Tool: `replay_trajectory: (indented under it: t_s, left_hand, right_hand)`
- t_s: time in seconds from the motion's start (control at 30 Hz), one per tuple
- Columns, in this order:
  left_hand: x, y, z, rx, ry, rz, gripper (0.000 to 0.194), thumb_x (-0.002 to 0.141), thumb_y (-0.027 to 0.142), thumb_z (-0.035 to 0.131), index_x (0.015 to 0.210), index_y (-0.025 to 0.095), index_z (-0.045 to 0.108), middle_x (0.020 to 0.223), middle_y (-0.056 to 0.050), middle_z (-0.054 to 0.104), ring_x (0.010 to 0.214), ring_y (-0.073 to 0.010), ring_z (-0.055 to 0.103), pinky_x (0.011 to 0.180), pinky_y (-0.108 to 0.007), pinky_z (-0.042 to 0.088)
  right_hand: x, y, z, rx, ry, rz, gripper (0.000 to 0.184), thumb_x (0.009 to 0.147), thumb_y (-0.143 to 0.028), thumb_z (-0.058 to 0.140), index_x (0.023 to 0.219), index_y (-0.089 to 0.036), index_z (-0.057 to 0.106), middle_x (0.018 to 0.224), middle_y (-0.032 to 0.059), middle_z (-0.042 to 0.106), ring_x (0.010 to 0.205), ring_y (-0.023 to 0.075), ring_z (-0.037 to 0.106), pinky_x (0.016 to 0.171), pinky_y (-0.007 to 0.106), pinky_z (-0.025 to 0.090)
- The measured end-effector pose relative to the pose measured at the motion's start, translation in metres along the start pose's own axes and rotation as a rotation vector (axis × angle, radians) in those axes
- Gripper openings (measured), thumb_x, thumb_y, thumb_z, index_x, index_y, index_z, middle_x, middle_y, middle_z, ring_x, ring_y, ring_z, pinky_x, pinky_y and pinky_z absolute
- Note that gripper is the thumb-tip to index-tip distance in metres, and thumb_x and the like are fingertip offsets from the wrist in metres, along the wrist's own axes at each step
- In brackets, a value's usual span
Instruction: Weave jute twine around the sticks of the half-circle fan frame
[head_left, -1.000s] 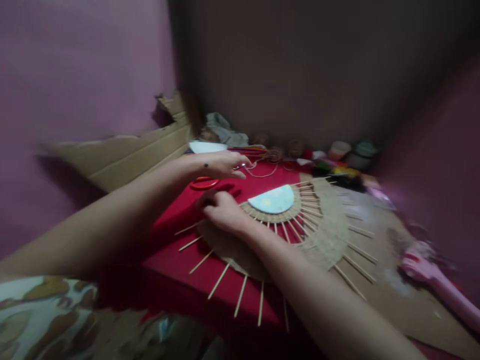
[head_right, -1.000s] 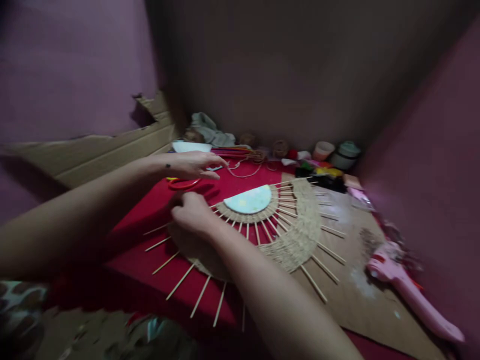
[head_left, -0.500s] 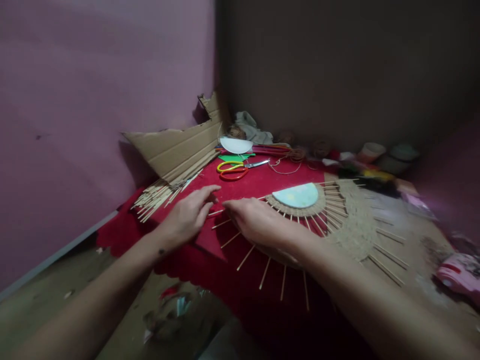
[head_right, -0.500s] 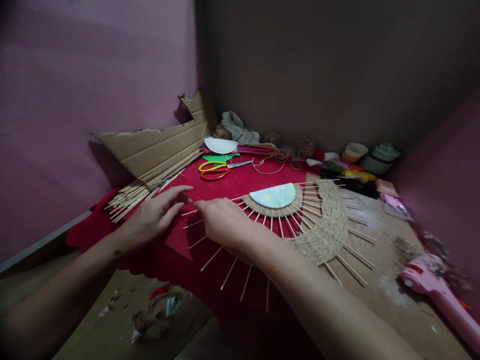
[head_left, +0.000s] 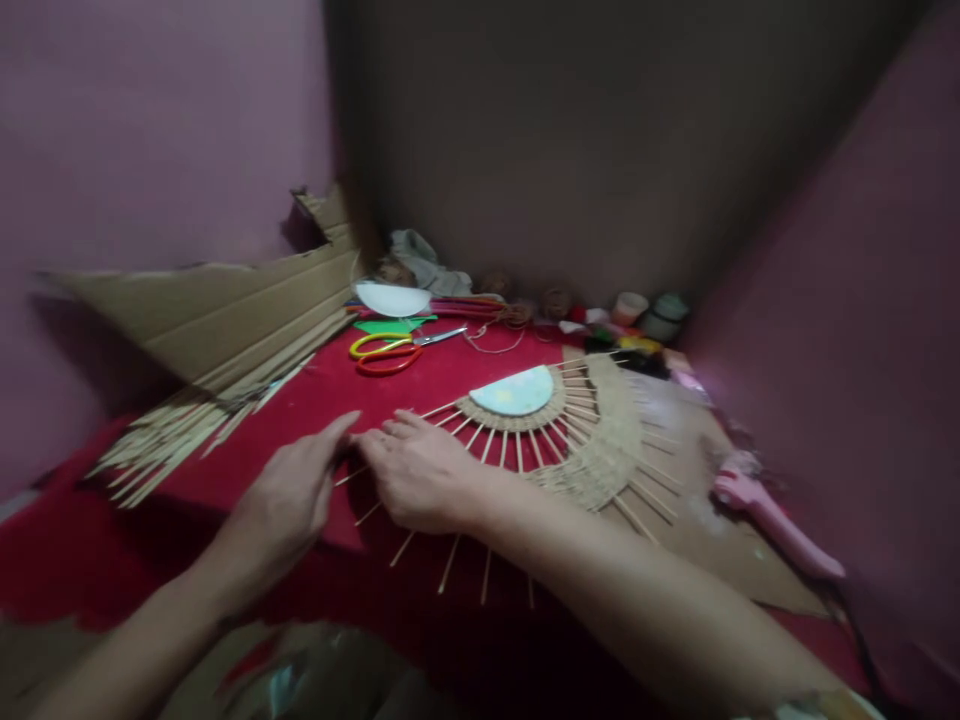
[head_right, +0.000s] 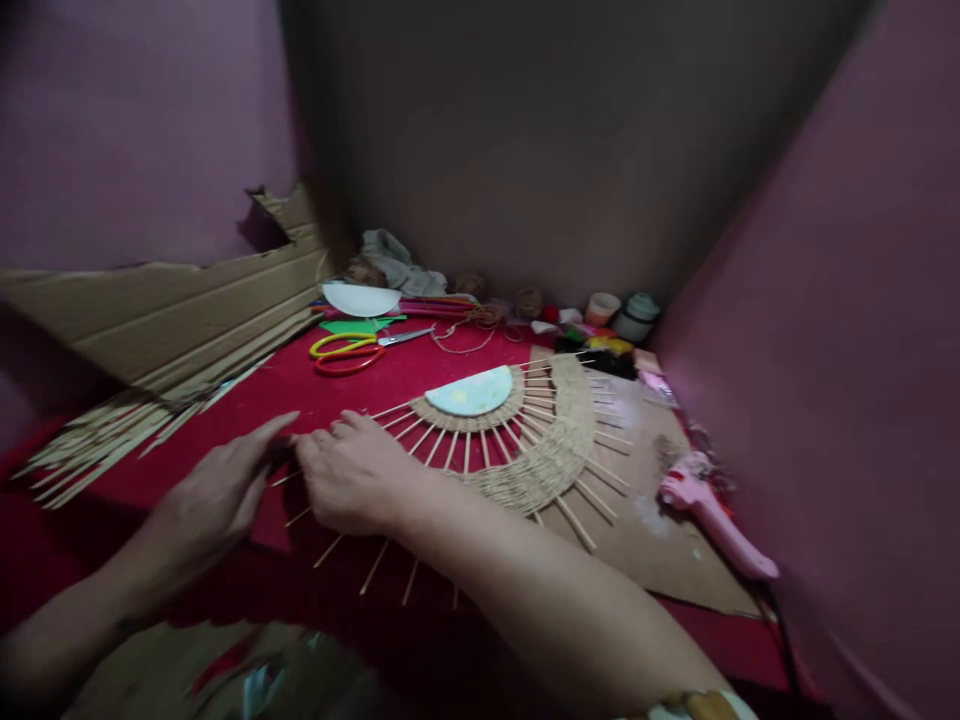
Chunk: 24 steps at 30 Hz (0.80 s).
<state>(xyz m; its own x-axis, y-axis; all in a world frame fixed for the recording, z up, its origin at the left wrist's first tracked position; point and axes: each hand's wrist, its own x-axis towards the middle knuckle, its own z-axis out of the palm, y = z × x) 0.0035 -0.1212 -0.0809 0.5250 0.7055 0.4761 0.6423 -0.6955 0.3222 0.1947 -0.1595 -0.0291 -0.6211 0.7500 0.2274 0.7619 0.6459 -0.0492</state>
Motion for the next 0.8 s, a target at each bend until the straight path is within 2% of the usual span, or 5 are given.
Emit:
replay_trajectory:
  t_s: [0.13, 0.3, 0.43, 0.57, 0.8]
  left_hand:
    - [0.016, -0.011, -0.003, -0.069, 0.028, -0.096, 0.057, 0.082, 0.043, 0.036, 0.133, 0.062, 0.020, 0.112, 0.010, 0.065, 0.094, -0.0326, 0.063, 0.081, -0.052, 0.048]
    - [0.060, 0.019, -0.026, -0.086, -0.087, -0.136, 0.047, 0.080, 0.052, 0.036, 0.119, 0.031, 0.051, 0.113, -0.008, 0.065, 0.100, -0.0334, 0.061, 0.086, -0.050, 0.046]
    - [0.101, 0.053, -0.032, -0.134, -0.235, -0.085, 0.050, 0.080, 0.046, 0.038, 0.118, 0.018, 0.054, 0.115, -0.014, 0.063, 0.105, -0.0298, 0.058, 0.092, -0.043, 0.043]
    - [0.138, 0.067, -0.019, -0.204, -0.357, -0.037, 0.047, 0.079, 0.040, 0.041, 0.118, 0.017, 0.054, 0.109, -0.013, 0.065, 0.100, -0.0262, 0.059, 0.089, -0.037, 0.043]
    - [0.188, 0.074, 0.031, -0.327, -0.632, -0.037, 0.054, 0.072, 0.044, 0.052, 0.113, 0.011, 0.057, 0.102, -0.010, 0.066, 0.090, -0.0217, 0.060, 0.076, -0.027, 0.044]
  right_hand:
    - [-0.011, 0.009, -0.012, 0.028, 0.005, 0.020, 0.049, 0.094, -0.030, 0.035, 0.139, -0.010, 0.036, 0.141, 0.0134, 0.046, 0.129, 0.0243, 0.042, 0.110, 0.044, 0.026]
    - [-0.045, 0.049, -0.041, 0.149, 0.073, 0.288, 0.046, 0.096, -0.031, 0.036, 0.138, -0.015, 0.039, 0.148, 0.0106, 0.036, 0.137, 0.0180, 0.030, 0.113, 0.039, 0.024]
    - [-0.074, 0.089, -0.047, 0.124, 0.058, 0.534, 0.052, 0.095, -0.030, 0.038, 0.141, -0.007, 0.036, 0.148, 0.0168, 0.033, 0.138, 0.0213, 0.028, 0.114, 0.039, 0.021]
    - [-0.091, 0.109, -0.036, 0.065, -0.036, 0.600, 0.057, 0.095, -0.035, 0.036, 0.143, -0.005, 0.032, 0.150, 0.0177, 0.027, 0.140, 0.0255, 0.021, 0.114, 0.044, 0.017]
    - [-0.093, 0.112, -0.022, 0.036, -0.058, 0.580, 0.059, 0.095, -0.036, 0.031, 0.142, 0.000, 0.034, 0.150, 0.0207, 0.026, 0.141, 0.0272, 0.018, 0.114, 0.043, 0.013]
